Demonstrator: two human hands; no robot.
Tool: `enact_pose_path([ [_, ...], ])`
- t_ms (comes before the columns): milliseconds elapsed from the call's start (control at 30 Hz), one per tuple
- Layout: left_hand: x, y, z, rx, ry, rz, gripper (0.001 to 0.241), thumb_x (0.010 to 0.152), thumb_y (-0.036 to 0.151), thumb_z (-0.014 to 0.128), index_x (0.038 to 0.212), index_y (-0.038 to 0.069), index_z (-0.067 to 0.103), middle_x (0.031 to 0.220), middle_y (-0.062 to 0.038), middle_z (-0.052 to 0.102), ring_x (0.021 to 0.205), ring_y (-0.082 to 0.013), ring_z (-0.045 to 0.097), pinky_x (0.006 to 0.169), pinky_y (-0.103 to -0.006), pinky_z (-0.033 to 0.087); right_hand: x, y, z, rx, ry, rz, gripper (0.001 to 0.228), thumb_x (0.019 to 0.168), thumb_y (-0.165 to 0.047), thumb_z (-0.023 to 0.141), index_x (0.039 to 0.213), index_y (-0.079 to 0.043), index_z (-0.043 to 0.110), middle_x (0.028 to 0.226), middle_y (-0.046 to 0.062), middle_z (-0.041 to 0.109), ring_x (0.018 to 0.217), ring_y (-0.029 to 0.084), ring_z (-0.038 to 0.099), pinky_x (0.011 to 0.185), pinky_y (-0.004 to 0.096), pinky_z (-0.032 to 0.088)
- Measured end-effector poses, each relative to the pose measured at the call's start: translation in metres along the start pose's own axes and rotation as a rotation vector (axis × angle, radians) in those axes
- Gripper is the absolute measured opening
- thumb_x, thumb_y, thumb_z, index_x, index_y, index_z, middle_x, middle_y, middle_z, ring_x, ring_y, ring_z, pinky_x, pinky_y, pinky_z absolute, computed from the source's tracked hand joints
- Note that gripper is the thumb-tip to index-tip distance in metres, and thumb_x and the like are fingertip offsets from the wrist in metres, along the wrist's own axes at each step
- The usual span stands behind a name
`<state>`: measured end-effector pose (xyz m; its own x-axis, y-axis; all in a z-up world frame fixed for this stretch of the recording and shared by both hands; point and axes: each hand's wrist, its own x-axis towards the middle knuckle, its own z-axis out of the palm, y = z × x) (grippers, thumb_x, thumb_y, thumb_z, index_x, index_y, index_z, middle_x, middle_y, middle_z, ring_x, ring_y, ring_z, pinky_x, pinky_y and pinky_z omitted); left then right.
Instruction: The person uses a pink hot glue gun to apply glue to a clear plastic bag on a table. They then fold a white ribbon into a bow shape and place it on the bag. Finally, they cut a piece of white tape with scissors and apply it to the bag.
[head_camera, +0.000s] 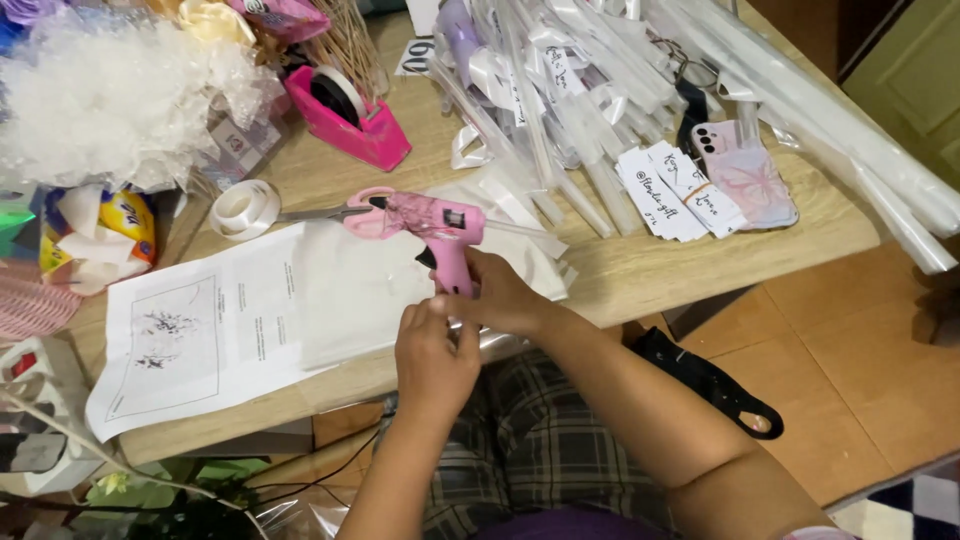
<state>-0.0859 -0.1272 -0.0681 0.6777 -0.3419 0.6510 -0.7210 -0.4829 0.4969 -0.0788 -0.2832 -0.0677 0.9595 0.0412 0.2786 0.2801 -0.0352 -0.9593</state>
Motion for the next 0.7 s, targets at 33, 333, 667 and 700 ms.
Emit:
enact_pose_path([
  [33, 0.002, -0.003, -0.009, 0.008, 0.004, 0.001, 0.014, 0.080, 0.010, 0.076, 0.087, 0.002, 0.067, 0.072, -0.012, 0.060, 0.074, -0.0337, 0.061, 0.070, -0.0402, 0.051, 0.001, -0.006, 0.002, 0.005, -0.005, -0.006, 0.042, 0.081, -0.026, 0.083, 0.110, 0.000, 0.067, 0.090, 0.013, 0.069, 0.085, 0.021, 0.063, 0.076, 0.042, 0.056],
  [333, 0.003, -0.076, -0.137, 0.251, 0.154, -0.208, 0.026, 0.096, 0.011, 0.071, 0.108, -0.012, 0.068, 0.084, -0.023, 0.066, 0.078, -0.0399, 0.063, 0.072, -0.0481, 0.050, 0.003, 0.010, 0.000, -0.048, 0.004, -0.007, 0.030, 0.081, -0.013, 0.082, 0.107, -0.003, 0.070, 0.086, 0.008, 0.071, 0.079, 0.015, 0.062, 0.070, 0.027, 0.049],
  [667, -0.023, -0.170, -0.220, 0.621, -0.041, -0.682, 0.037, 0.096, 0.030, 0.061, 0.109, -0.002, 0.074, 0.087, -0.020, 0.072, 0.088, -0.0404, 0.068, 0.078, -0.0516, 0.052, 0.006, -0.004, 0.006, -0.119, 0.101, 0.135, 0.021, 0.092, -0.015, 0.077, 0.111, -0.006, 0.073, 0.087, 0.008, 0.069, 0.081, 0.014, 0.064, 0.074, 0.030, 0.054],
  [700, -0.023, -0.177, -0.212, 0.662, -0.113, -0.698, 0.039, 0.094, 0.032, 0.061, 0.111, 0.000, 0.074, 0.089, -0.018, 0.072, 0.088, -0.0378, 0.068, 0.078, -0.0491, 0.053, -0.002, -0.010, 0.003, -0.140, 0.129, 0.148, 0.021, 0.093, -0.016, 0.077, 0.111, -0.005, 0.073, 0.086, 0.008, 0.069, 0.080, 0.015, 0.065, 0.073, 0.030, 0.055],
])
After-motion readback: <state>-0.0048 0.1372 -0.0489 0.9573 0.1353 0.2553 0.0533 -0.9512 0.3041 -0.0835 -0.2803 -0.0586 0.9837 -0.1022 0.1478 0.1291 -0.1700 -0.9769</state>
